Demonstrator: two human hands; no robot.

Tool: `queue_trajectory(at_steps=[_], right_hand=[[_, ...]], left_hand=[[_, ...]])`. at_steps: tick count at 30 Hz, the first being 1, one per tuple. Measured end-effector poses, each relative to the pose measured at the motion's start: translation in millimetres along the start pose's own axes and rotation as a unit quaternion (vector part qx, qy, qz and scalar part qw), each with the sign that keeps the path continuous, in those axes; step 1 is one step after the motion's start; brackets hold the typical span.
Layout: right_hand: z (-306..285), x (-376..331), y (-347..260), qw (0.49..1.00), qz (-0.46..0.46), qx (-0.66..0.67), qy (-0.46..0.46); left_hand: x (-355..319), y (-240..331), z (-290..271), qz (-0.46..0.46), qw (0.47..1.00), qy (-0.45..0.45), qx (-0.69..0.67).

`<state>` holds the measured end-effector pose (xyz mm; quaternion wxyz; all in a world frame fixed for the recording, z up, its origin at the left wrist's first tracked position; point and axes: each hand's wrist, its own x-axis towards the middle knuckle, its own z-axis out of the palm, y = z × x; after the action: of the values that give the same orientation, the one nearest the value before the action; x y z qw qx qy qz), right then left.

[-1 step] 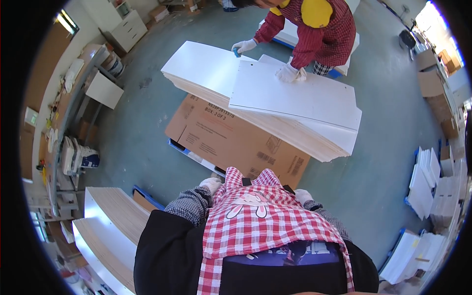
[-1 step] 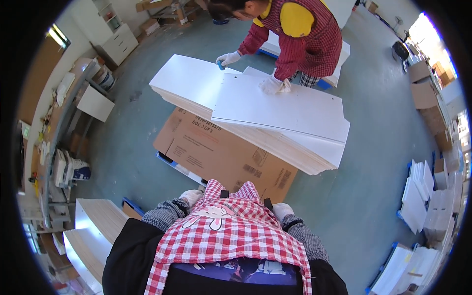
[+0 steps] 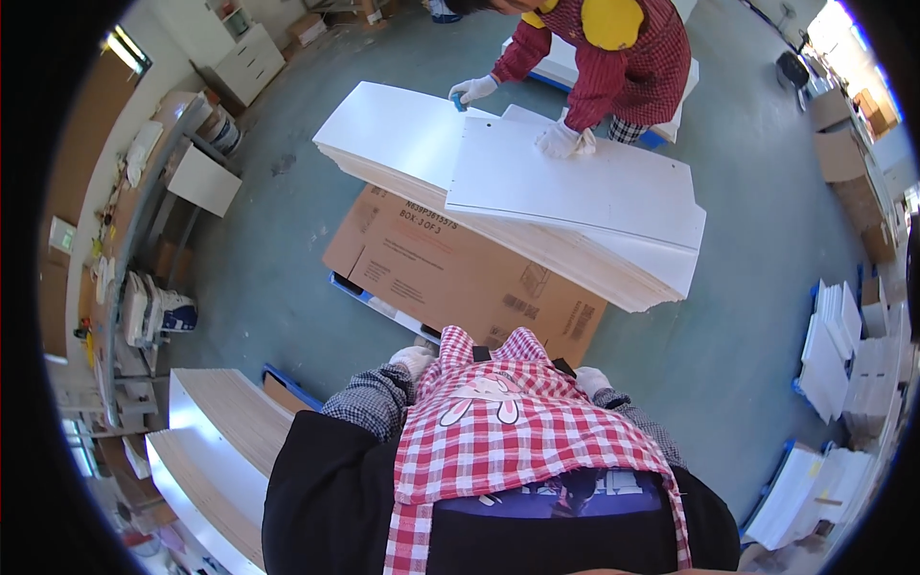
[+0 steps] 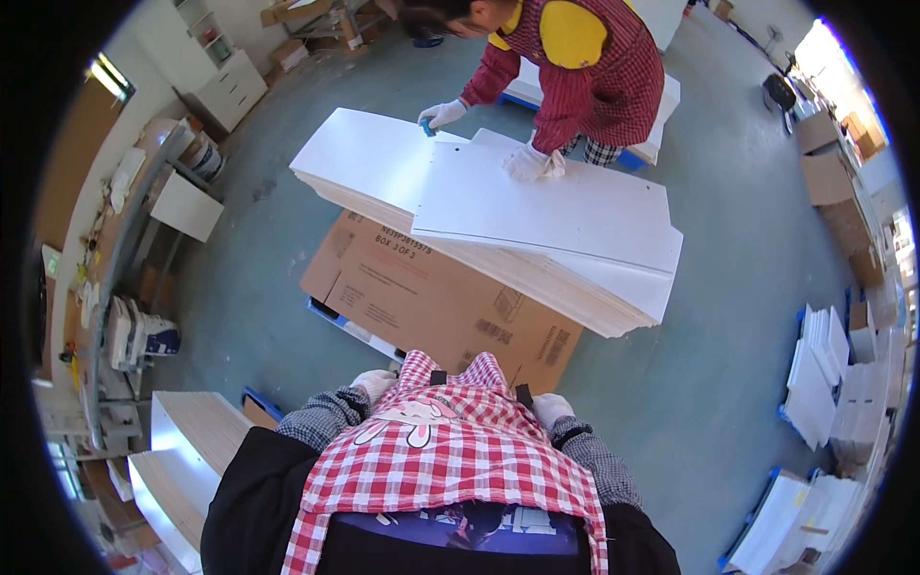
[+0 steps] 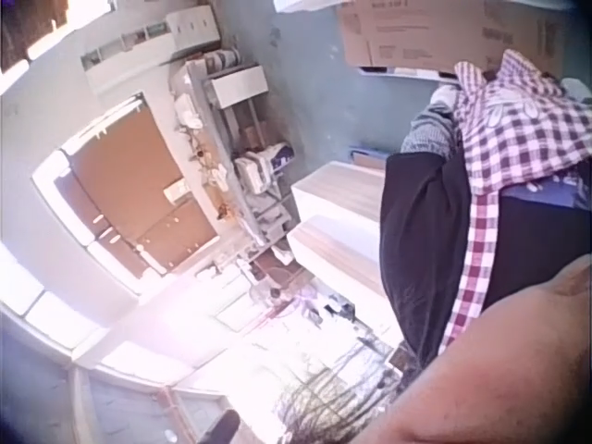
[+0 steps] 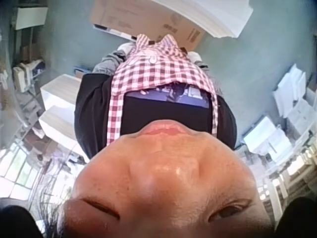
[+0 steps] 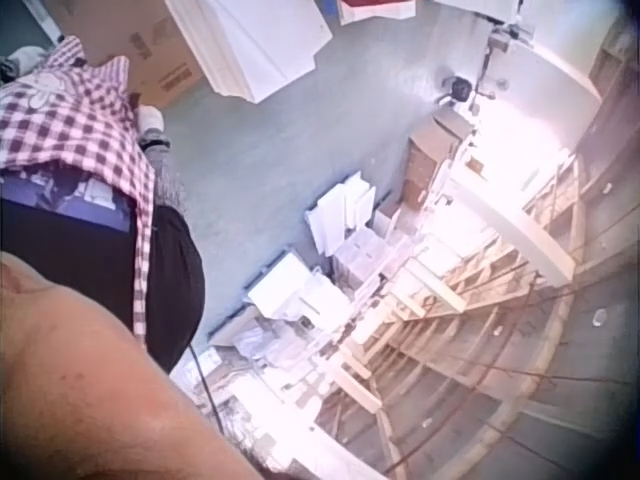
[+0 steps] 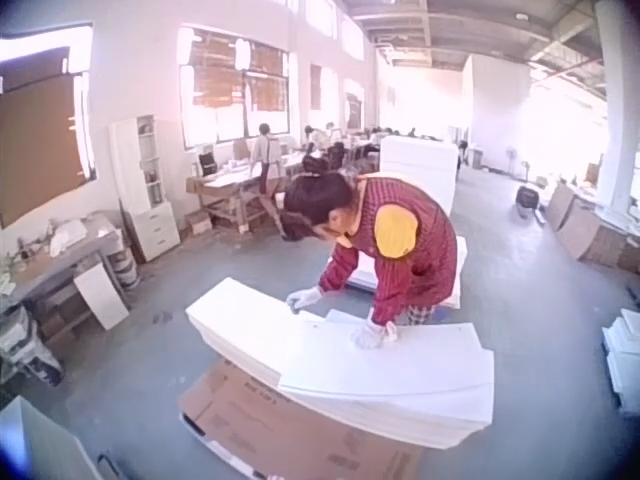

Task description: Moving and stacking white furniture panels in a workshop environment.

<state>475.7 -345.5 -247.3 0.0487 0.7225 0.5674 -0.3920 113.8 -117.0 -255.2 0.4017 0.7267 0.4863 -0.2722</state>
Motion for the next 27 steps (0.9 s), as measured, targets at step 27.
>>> queue_trajectory(at_steps=[27], right_hand=[[61, 32, 22, 0.981, 0.102, 0.167, -0.004]], left_hand=[[-3, 20, -40, 0.000, 1.000, -0.004, 0.005]])
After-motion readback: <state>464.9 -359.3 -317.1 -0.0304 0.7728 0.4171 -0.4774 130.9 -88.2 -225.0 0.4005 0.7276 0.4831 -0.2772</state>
